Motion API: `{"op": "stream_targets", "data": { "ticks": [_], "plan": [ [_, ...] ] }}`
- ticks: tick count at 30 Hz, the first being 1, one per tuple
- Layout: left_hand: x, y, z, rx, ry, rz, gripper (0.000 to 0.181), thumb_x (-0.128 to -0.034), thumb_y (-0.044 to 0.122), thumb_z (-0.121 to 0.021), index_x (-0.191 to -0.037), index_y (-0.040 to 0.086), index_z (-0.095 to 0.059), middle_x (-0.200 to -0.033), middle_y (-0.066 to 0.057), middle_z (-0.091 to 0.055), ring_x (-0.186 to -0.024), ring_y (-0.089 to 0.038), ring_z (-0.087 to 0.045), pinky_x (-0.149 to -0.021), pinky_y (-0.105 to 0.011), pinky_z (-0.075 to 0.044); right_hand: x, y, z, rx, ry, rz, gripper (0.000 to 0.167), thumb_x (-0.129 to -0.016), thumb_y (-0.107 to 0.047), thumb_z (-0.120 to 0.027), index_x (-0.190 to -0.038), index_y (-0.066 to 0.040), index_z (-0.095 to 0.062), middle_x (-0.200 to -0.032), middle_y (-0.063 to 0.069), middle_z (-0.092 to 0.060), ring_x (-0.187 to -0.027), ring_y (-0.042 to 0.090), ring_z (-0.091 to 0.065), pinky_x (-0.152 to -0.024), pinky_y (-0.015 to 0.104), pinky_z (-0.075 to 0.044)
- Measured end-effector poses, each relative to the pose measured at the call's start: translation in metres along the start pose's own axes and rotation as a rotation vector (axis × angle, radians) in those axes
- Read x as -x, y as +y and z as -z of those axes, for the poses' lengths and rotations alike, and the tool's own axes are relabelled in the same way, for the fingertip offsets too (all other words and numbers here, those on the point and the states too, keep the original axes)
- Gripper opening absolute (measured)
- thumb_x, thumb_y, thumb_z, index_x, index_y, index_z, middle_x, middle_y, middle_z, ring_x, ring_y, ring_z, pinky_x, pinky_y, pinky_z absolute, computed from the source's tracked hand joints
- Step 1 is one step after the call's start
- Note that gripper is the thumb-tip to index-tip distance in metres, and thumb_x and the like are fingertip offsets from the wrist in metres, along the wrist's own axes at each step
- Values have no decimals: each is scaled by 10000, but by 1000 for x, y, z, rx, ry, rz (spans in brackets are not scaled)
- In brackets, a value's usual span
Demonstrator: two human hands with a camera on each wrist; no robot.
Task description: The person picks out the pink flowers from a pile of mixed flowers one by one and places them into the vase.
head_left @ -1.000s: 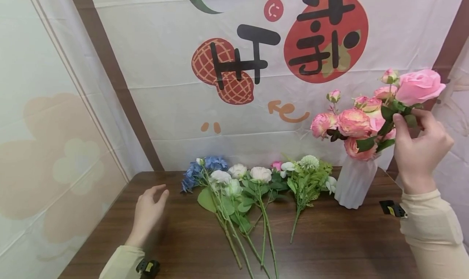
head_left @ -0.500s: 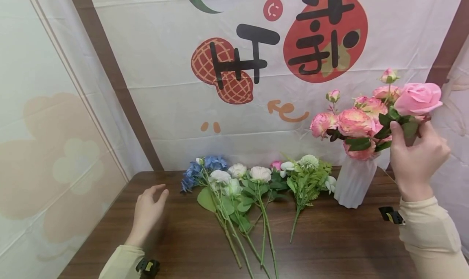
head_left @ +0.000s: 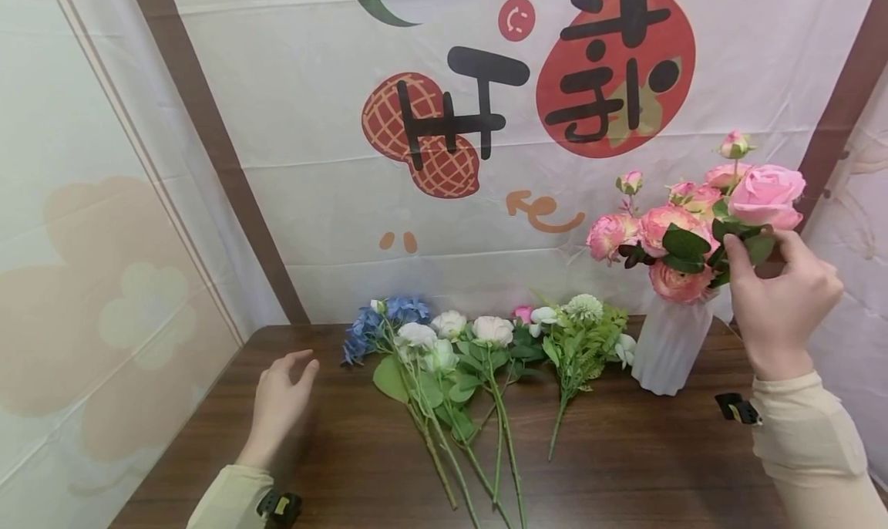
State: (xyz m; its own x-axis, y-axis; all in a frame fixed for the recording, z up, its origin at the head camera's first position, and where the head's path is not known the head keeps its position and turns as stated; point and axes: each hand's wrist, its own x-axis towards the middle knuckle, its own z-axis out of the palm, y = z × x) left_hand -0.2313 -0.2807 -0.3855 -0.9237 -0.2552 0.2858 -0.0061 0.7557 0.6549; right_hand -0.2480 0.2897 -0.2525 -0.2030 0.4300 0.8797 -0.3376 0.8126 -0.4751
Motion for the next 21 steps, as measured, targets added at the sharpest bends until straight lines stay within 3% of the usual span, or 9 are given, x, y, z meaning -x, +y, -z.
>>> {"op": "stream_targets", "data": {
  "ticks": [7,9,11,13,16,19,21],
  "plan": [
    [-1,1,1,5,-7,-1,431,-987,297,-469,-1298,5,-523,-1367,-293,-450,-1254,-462,-363,-1018,-582,-285,-3,1,-4,-15,-19,14,334,-769,-282,-749,-864,33,-692,-659,-414,-359,-620,-259,-298,-672,221,-229],
    [0,2,2,6,-7,-4,429,-986,295,-471,-1298,5,-523,-1367,-294,-449,-1255,-463,-363,-1019,-583,-284,-4,0,-4,-3,-30,16,329,-777,-272,-738,-851,43,-673,-657,-351,-377,-624,-256,-284,-662,230,-223],
    [0,2,2,4,-6,-5,427,-986,292,-471,-1299,6,-522,-1365,-296,-449,-1255,-464,-362,-1019,-584,-284,-4,-2,-2,20,-50,33,328,-795,-259,-718,-838,58,-644,-614,-193,-475,-629,-240,-267,-638,260,-224],
    [0,2,2,1,-5,-5,426,-986,289,-471,-1299,4,-522,-1364,-298,-450,-1256,-464,-363,-1019,-584,-284,-4,-3,-1,54,-71,63,330,-817,-246,-691,-832,73,-609,-621,21,-539,-616,-137,-351,-623,329,-248],
    [1,2,2,1,-3,-5,425,-986,286,-469,-1298,2,-521,-1361,-299,-450,-1255,-465,-362,-1019,-584,-283,-3,-5,-2,98,-88,117,343,-856,-242,-639,-826,94,-581,-713,282,-560,-621,188,-502,-681,471,-281],
    [1,1,2,-1,3,-9,425,-985,284,-470,-1294,-2,-524,-1356,-302,-454,-1249,-468,-365,-1013,-588,-287,-1,-2,-5,117,-90,153,358,-881,-246,-606,-852,111,-601,-754,320,-580,-731,478,-491,-804,569,-273],
    [1,1,1,-1,5,-12,421,-984,279,-474,-1292,-3,-526,-1351,-303,-458,-1242,-467,-370,-1009,-585,-290,3,2,-8,115,-84,158,345,-880,-235,-604,-856,108,-625,-752,315,-592,-742,483,-491,-832,571,-275]
  ]
}}
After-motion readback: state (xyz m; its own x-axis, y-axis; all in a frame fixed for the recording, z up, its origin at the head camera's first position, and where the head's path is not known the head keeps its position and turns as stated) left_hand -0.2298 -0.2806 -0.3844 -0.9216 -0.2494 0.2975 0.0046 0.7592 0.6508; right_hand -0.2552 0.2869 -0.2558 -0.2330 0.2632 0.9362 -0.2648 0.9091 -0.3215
